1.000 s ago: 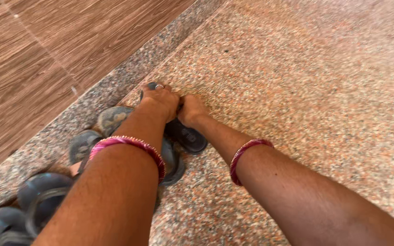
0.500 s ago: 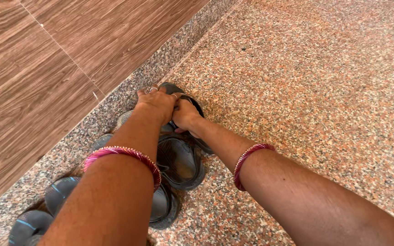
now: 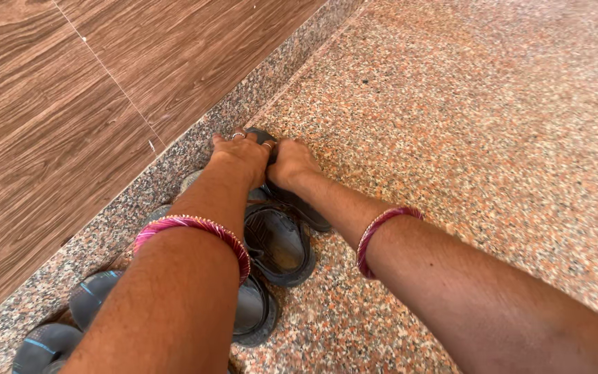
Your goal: The person arranges multiple pairs of footwear, including flip-flops and sandals, on a tiled floor. They pick up each item, adjust its position, and place it neatly against a wall or in a line, handling the shoes one at a time.
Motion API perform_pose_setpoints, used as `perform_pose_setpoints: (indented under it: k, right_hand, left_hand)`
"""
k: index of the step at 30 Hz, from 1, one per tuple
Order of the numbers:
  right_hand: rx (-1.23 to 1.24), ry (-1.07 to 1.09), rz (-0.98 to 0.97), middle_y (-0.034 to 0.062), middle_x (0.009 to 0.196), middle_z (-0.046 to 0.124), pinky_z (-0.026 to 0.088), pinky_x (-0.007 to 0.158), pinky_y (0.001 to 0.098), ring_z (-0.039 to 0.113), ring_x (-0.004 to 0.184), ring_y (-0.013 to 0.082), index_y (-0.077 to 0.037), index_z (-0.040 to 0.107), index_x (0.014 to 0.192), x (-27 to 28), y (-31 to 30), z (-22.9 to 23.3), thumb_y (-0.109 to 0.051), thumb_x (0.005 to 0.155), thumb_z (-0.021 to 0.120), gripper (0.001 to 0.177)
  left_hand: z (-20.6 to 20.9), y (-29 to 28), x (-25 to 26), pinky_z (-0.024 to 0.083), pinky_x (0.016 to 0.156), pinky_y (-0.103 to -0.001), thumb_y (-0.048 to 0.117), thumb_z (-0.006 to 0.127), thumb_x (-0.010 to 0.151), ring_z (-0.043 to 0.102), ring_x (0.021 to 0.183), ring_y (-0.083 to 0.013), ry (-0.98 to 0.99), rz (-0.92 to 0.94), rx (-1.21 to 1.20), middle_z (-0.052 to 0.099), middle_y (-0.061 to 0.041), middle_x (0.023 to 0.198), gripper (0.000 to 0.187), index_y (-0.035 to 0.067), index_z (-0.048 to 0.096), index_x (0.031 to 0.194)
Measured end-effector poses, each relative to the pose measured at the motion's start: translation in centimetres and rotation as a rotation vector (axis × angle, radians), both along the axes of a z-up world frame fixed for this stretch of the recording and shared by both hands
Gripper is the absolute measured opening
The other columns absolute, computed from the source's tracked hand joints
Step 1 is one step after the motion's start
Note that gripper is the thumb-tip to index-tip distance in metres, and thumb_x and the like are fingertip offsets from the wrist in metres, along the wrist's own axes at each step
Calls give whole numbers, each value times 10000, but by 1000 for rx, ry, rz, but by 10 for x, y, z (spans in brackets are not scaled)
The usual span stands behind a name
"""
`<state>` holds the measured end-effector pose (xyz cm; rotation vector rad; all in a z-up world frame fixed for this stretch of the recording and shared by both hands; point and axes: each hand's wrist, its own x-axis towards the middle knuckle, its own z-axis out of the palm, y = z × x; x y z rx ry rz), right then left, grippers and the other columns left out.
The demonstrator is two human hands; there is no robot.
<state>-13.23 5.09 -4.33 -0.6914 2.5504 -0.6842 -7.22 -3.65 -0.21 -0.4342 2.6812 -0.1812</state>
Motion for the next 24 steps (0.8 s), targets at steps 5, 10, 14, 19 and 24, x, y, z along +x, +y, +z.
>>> perform_pose_setpoints:
  k: [5,10,14,19,24]
  right_hand:
    - [150,96,-152,206,1531,383,475,1010,509,520,1292,406,-106,514,1392,-2,24,18,-292,731,892,785]
    - [329,-48,-64,191,1341,654,569,1014,431,668,1211,343,-65,651,1325,-15,40,-9,-300,798,813,599]
    - [261,-33,61,210,1256,718,575,975,402,705,1169,331,-10,708,1265,-25,30,-48,-303,799,781,554]
    - [100,-127,35,218,1218,726,585,937,410,719,1137,324,25,672,1254,-21,33,-50,-187,745,792,565]
    - [154,-59,-9,223,1236,694,585,954,394,701,1140,331,20,607,1275,-5,32,-15,-200,759,829,603]
  left_hand:
    - [24,16,12,335,1201,-593,485,718,897,414,1472,-318,-40,-45,111,425,-108,1585,723,314,442,1543]
    - [49,37,28,505,1104,-478,682,796,702,598,1324,-299,-79,-151,166,627,-78,1416,838,256,626,1403]
    - [53,38,27,521,1076,-443,717,850,631,618,1285,-289,-92,-169,166,643,-86,1369,922,187,655,1359]
    - [41,30,26,531,1066,-420,652,878,661,631,1282,-273,-79,-127,140,675,-75,1352,888,142,660,1353]
    - [32,28,19,533,1062,-415,557,877,720,617,1297,-265,-48,-132,122,668,-55,1359,753,195,671,1347]
